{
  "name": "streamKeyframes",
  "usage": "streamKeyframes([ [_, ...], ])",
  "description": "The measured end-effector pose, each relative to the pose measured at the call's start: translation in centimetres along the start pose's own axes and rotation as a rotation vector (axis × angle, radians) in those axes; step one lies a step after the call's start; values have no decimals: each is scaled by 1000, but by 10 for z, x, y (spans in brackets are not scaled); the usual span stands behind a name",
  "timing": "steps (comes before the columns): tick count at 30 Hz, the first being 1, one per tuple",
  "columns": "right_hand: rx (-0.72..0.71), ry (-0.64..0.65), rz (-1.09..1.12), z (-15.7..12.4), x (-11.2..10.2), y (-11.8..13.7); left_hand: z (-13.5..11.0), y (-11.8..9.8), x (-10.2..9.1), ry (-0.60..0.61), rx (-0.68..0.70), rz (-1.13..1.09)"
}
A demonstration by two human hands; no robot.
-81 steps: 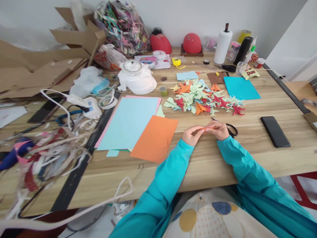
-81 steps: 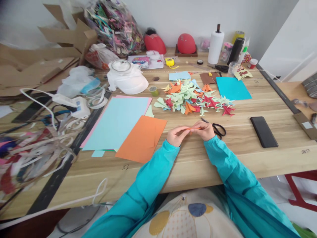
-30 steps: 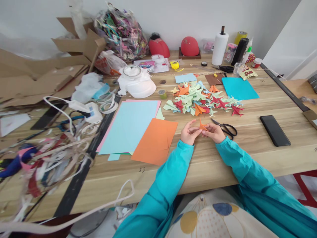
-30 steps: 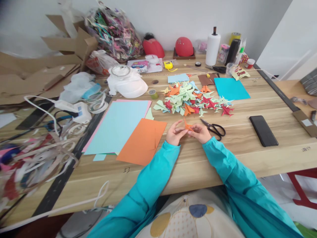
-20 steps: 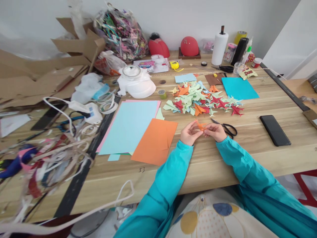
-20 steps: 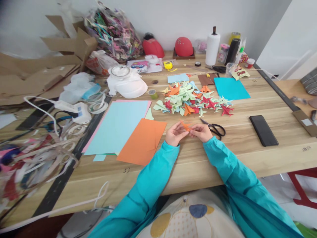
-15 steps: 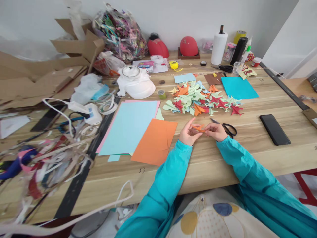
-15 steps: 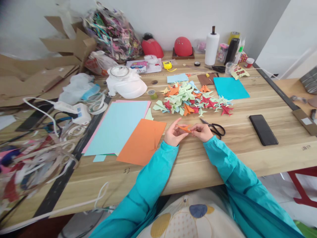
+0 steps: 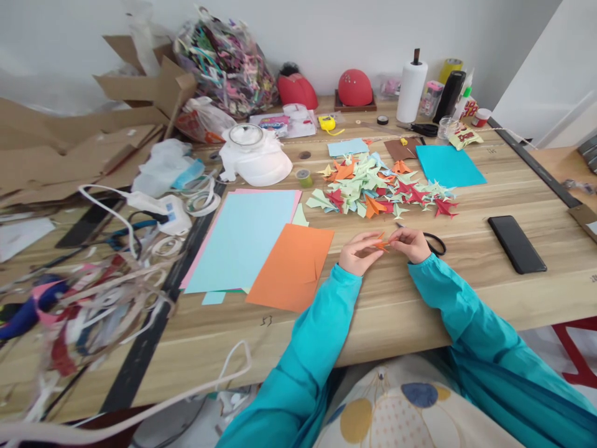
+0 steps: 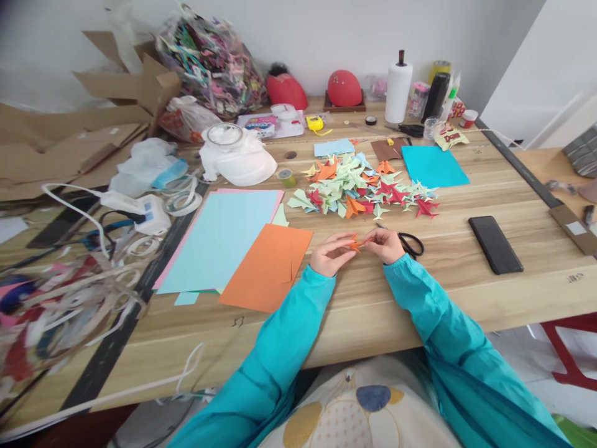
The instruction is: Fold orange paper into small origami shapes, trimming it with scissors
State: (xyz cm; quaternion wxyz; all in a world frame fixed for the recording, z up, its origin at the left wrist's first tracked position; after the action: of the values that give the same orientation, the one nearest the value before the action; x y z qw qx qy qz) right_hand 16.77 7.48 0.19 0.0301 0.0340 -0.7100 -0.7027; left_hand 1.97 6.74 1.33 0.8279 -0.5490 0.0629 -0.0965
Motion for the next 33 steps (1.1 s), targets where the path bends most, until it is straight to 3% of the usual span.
streamKeyframes([
  [4,-46,-14,-35,-1,-2,2,1,13,-9,-106,-168,-212],
  [8,-77,47,-82,-3,4,5,-4,31,4,27,-341,-293],
  [11,-108,71,-147,-6,8,10,-10,37,17,136,-341,-301],
  [15,-107,84,-109,-8,10,11,-14,43,25,182,-333,-296],
  [19,-67,85,36,-6,9,3,-11,45,17,74,-360,-265],
  [23,-57,81,32,-5,11,-2,-8,40,6,-68,-359,-285],
  [33,-78,126,31,-6,17,6,-10,32,16,20,-413,-323],
])
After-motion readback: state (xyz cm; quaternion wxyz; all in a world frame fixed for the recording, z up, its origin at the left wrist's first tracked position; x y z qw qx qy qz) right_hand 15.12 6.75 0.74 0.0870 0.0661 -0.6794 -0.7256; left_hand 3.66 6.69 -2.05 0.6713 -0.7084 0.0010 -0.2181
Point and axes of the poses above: each hand's wrist, its own z-axis towards the middle knuckle, its own x-axis out of the palm, y = z × x, the point moved 8 cm from there along z, towards the middle knuckle, and after that the axes turned 6 degrees about x, right-handed, at the moved point
